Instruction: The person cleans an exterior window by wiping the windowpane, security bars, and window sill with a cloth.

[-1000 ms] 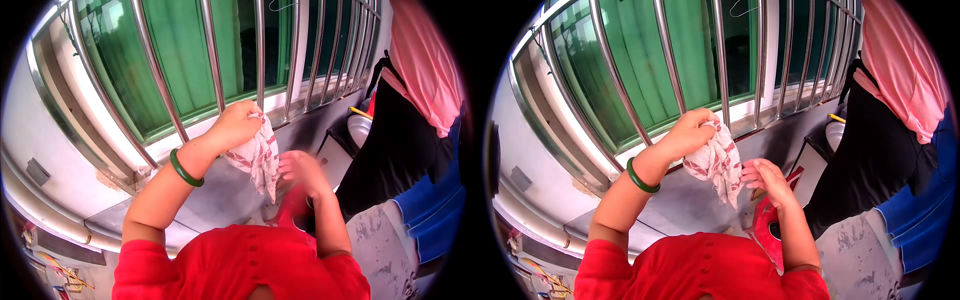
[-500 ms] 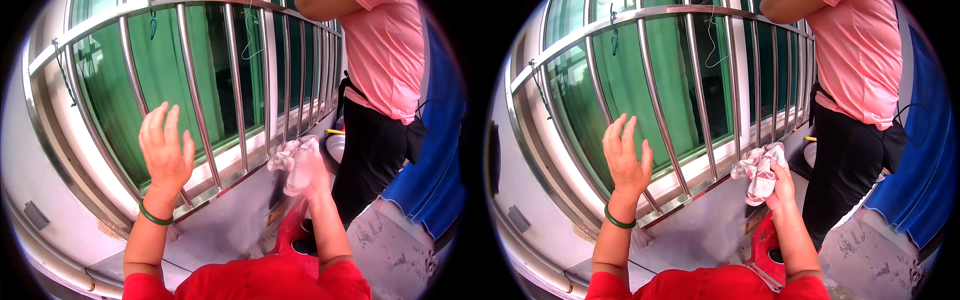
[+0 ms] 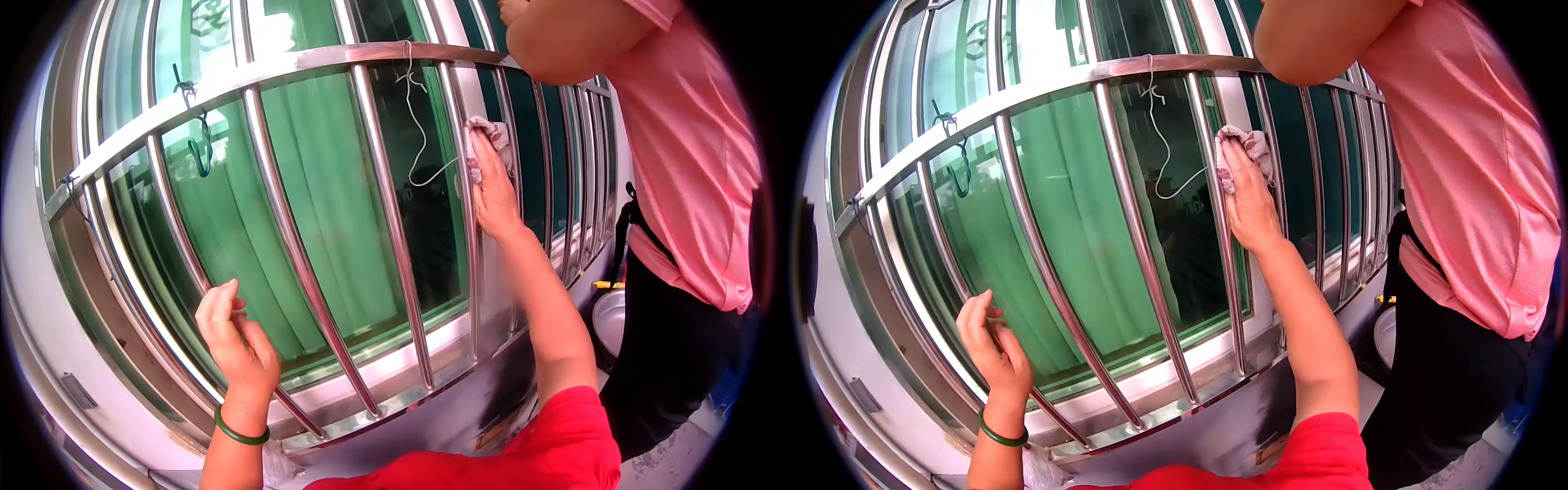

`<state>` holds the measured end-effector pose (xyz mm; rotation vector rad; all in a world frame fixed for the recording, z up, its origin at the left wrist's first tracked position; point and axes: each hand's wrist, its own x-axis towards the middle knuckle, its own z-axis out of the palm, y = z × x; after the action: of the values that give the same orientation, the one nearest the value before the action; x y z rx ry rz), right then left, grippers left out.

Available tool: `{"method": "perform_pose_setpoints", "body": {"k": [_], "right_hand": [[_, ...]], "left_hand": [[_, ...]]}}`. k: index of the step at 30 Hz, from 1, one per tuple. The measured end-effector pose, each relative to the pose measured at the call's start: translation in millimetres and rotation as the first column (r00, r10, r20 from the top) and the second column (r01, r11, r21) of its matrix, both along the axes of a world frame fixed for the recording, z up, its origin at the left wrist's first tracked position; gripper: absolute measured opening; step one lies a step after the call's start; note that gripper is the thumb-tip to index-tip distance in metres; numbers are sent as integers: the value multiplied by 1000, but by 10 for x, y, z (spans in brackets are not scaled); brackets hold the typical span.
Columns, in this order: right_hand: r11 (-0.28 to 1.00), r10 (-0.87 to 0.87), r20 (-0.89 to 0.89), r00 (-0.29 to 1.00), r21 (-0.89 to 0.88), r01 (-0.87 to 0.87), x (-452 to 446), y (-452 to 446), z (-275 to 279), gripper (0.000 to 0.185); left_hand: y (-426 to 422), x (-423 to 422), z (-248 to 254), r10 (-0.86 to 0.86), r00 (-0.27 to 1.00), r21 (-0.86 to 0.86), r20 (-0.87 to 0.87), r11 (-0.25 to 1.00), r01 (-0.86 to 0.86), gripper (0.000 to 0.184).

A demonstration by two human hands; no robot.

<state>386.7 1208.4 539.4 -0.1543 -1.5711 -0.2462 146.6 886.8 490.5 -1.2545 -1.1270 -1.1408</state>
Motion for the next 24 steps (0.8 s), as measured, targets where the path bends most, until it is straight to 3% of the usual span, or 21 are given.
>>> {"method": "perform_pose_setpoints", "body": {"k": [1,2,4,5,6,7,9,11,12,13,14,16,18,20,21,23,24], "right_hand": [[999,22,2,1000,32,-22,-45,116,108,69],[997,41,108,993,-63,-35,-91,323,268,64],[997,-47,166,985,-52,56,-177,532,553,56],[987,-160,107,981,47,156,-211,562,682,54],[985,-136,-82,987,91,143,-316,610,865,52],[948,-219,-211,953,185,259,-437,930,1078,52],[874,-353,253,901,-255,414,-274,238,1572,43],[909,-393,-212,895,54,413,-517,762,1874,44],[838,-380,-437,815,210,504,-599,849,2062,45],[945,-279,-265,923,96,313,-633,928,2131,46],[867,-432,-215,876,170,469,-647,1007,2227,47],[759,-576,-175,798,248,602,-728,1137,2327,47],[911,-102,17,995,404,86,-884,842,2265,46],[983,6,167,986,181,-36,-927,624,2081,41],[994,-14,143,990,111,-2,-868,311,1948,34],[988,20,281,959,144,-63,-795,227,1818,34],[975,67,224,972,193,-112,-765,246,1761,35]], "left_hand": [[3,15,-17,20,1000,-7,-16,1000,-20,52],[5,21,-31,45,998,-12,-33,999,-46,51],[18,45,-56,76,996,-5,-35,997,-76,50],[28,44,-69,79,996,-2,-35,997,-79,50],[30,50,-85,71,997,0,-30,997,-71,49],[28,56,-91,66,997,0,-26,998,-66,49],[22,91,-106,85,996,6,0,996,-85,47],[-15,88,-86,128,991,-23,-42,991,-129,45],[-16,83,-85,97,995,-10,-24,995,-98,43],[-28,82,-79,114,993,4,-23,994,-114,43],[-47,85,-74,114,993,-21,-32,993,-114,42],[-80,128,-90,86,996,-79,15,993,-84,34],[-75,113,-103,81,996,-81,26,994,-78,34],[-71,109,-102,92,995,-81,30,993,-90,32],[-61,112,-103,116,993,-79,27,990,-114,32],[-34,148,-101,156,987,-82,22,985,-154,32],[6,167,-124,134,990,-70,32,989,-132,34]]}}
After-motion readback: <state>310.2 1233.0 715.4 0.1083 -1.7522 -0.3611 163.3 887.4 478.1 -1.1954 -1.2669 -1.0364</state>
